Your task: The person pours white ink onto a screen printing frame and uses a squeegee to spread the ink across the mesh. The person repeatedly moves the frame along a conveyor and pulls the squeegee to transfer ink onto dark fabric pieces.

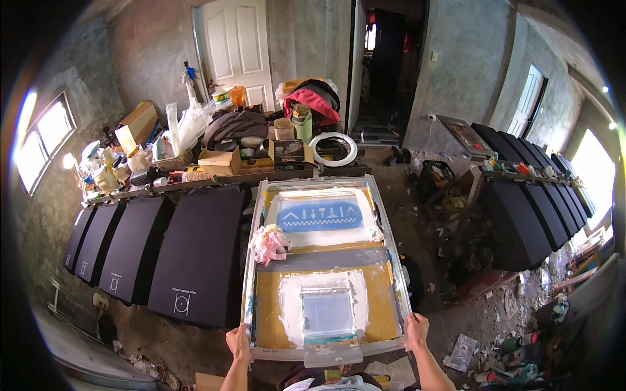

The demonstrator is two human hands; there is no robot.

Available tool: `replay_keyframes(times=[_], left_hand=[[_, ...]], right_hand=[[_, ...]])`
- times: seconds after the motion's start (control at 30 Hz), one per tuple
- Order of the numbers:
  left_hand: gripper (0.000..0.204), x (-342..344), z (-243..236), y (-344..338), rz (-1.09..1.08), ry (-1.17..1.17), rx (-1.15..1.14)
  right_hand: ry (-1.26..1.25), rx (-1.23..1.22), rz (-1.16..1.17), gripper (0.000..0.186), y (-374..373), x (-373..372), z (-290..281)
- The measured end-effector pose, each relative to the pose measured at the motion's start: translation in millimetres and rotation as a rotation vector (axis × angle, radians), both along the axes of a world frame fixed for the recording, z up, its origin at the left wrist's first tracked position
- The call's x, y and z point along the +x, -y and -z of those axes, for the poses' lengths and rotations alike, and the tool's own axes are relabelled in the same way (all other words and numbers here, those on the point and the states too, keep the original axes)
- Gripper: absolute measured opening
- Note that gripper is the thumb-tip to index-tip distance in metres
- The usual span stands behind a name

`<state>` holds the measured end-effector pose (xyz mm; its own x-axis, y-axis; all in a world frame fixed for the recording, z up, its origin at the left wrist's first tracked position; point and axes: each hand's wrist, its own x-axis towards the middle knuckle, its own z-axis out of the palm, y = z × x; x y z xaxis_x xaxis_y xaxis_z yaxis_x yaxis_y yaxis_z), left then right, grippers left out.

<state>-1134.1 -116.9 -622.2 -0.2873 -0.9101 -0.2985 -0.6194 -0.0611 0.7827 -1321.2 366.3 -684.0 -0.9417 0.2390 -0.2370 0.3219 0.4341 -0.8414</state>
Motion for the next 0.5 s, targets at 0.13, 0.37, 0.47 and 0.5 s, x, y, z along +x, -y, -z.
replay_keyframes(times=[0.13, 0.37, 0.47, 0.5], left_hand=[[0.046, -1, 12, 8, 0.043, 0.039, -0.041], [0.048, -1, 35, 19, 0.143, 0.076, -0.113], [0.049, 1, 45, 22, 0.158, 0.018, -0.062], [0.049, 0, 45, 21, 0.156, 0.019, -0.054]], right_hand=[[0.006, 0.001, 0.001, 0.030, 0, -5, 18], [0.005, 0.038, -0.049, 0.031, 1, -8, 43], [0.027, 0.030, -0.075, 0.032, 3, -8, 45], [0.015, 0.053, -0.059, 0.032, 4, -8, 44]])
